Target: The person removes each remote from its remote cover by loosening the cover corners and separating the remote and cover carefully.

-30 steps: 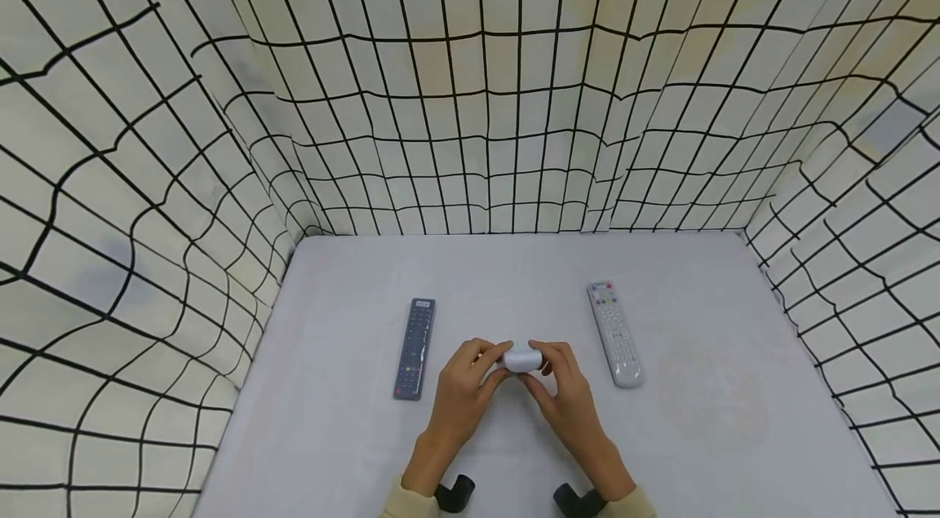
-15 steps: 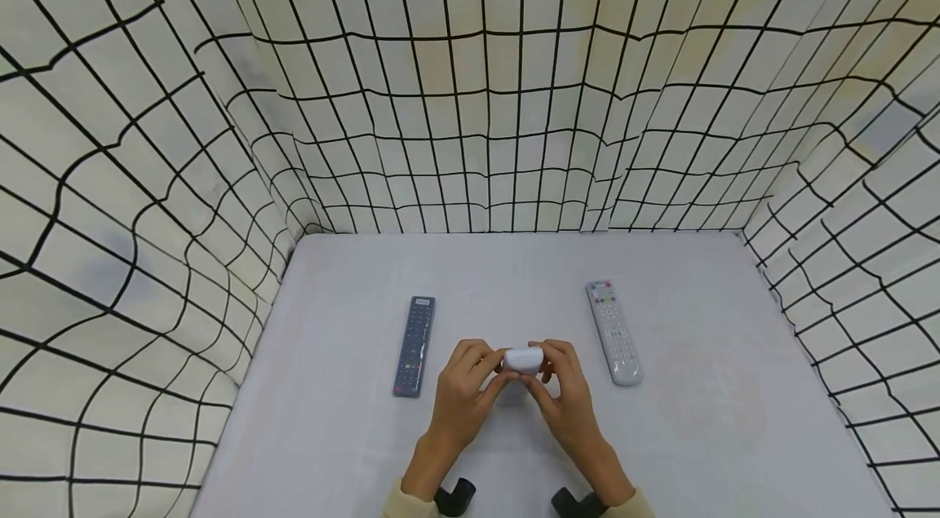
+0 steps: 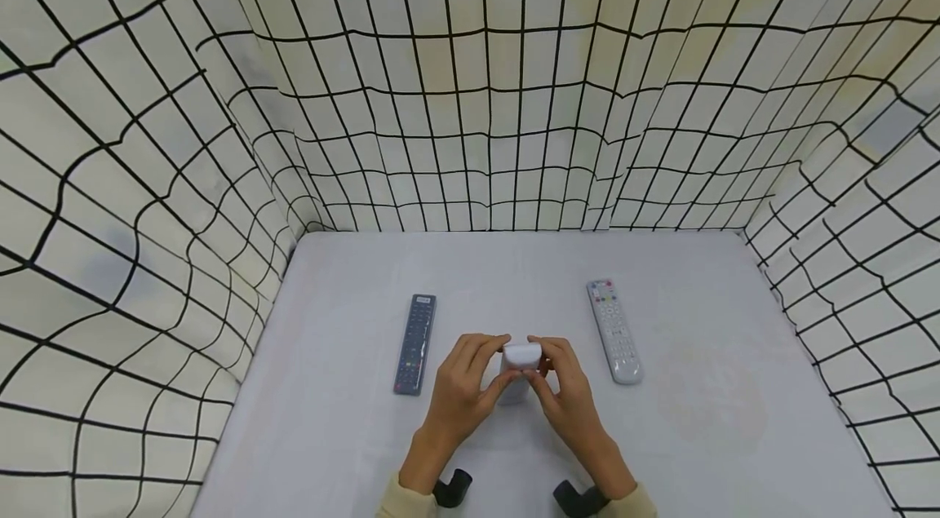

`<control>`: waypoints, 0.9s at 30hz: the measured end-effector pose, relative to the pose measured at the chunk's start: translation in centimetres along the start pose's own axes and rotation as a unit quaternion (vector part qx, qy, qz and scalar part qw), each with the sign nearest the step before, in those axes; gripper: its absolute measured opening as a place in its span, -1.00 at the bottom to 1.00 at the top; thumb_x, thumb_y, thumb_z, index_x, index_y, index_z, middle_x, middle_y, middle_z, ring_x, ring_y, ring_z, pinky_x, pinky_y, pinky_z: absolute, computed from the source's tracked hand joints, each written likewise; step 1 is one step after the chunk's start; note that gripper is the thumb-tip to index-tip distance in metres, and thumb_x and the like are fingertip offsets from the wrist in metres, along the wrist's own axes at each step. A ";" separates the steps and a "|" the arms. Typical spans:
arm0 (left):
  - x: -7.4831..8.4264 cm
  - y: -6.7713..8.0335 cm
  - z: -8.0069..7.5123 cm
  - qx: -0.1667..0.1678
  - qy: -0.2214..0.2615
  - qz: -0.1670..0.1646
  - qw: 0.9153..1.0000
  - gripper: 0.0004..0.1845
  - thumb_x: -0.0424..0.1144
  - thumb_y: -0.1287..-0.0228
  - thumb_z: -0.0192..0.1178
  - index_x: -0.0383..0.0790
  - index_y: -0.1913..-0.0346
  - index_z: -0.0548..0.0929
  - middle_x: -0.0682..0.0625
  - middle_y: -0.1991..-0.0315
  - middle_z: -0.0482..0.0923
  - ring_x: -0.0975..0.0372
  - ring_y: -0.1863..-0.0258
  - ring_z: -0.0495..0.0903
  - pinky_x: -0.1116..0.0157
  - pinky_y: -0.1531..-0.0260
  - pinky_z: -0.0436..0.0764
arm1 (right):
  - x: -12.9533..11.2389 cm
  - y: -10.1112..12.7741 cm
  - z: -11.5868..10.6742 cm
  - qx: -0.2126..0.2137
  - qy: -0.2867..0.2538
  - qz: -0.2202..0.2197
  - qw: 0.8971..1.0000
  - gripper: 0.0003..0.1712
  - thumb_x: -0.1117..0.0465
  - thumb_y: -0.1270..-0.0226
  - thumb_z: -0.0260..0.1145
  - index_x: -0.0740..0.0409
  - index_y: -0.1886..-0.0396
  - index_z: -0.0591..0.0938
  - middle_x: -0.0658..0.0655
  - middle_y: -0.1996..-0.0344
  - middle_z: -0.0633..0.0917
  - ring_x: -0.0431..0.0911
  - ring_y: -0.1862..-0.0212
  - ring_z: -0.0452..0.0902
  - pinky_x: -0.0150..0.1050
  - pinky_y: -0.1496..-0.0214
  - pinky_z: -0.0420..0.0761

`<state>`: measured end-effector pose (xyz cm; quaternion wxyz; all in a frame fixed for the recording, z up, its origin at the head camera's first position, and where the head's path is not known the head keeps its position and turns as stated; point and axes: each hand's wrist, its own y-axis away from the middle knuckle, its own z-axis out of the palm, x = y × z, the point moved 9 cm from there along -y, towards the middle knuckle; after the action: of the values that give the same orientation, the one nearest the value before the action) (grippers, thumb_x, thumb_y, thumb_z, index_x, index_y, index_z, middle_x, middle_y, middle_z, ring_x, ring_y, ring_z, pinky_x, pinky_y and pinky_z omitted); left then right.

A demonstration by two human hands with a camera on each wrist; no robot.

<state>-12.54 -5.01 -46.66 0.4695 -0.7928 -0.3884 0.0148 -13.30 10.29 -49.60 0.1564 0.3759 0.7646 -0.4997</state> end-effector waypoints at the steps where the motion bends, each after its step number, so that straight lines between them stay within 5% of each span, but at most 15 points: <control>1: 0.1 -0.1 -0.1 0.002 -0.001 0.008 1.000 -0.52 0.00 -0.40 0.36 -0.23 -0.22 0.65 -0.02 0.04 0.67 0.20 0.06 0.66 0.34 0.07 0.70 | 0.0 -0.1 0.0 -0.002 0.002 -0.002 1.000 -0.44 0.05 -0.57 0.23 0.33 -0.36 0.48 0.16 -0.01 0.59 -0.11 0.16 0.52 -0.39 0.12 0.59; 9: 0.8 -0.7 -0.6 0.017 -0.051 0.069 0.996 -0.60 -0.03 -0.50 0.29 -0.28 -0.15 0.69 -0.04 0.10 0.70 0.18 0.12 0.68 0.33 0.09 0.70 | -0.5 -0.9 -0.4 0.000 0.025 -0.059 0.998 -0.40 0.04 -0.61 0.18 0.43 -0.37 0.44 0.20 0.06 0.61 -0.11 0.22 0.56 -0.41 0.17 0.64; 21: 2.0 -1.5 -1.2 0.069 -0.113 0.163 0.978 -0.70 -0.10 -0.53 0.22 -0.31 -0.02 0.69 -0.04 0.20 0.69 0.20 0.31 0.67 0.33 0.33 0.66 | -1.7 -1.6 -1.2 0.042 0.072 -0.148 0.986 -0.55 0.10 -0.64 0.19 0.40 -0.23 0.58 0.18 0.14 0.67 -0.19 0.40 0.56 -0.40 0.40 0.60; 24: 2.0 -1.7 -1.2 0.070 -0.113 0.164 0.978 -0.69 -0.09 -0.52 0.22 -0.30 -0.01 0.69 -0.04 0.22 0.69 0.20 0.33 0.67 0.33 0.35 0.66 | -2.0 -1.7 -1.4 0.052 0.080 -0.159 0.983 -0.57 0.10 -0.64 0.19 0.39 -0.19 0.61 0.16 0.18 0.69 -0.21 0.43 0.53 -0.42 0.45 0.57; 27: 1.7 -1.8 -0.9 0.056 -0.079 0.125 0.987 -0.66 -0.08 -0.54 0.19 -0.33 -0.04 0.65 -0.06 0.18 0.68 0.20 0.31 0.67 0.34 0.33 0.68 | -2.2 -1.8 -1.5 0.062 0.095 -0.160 0.981 -0.56 0.08 -0.65 0.18 0.39 -0.17 0.63 0.13 0.26 0.68 -0.23 0.47 0.49 -0.44 0.50 0.53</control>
<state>-12.10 -4.11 -44.27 0.4752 -0.8038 -0.3211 0.1579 -12.93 10.31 -46.38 -0.0219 0.3034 0.7938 -0.5266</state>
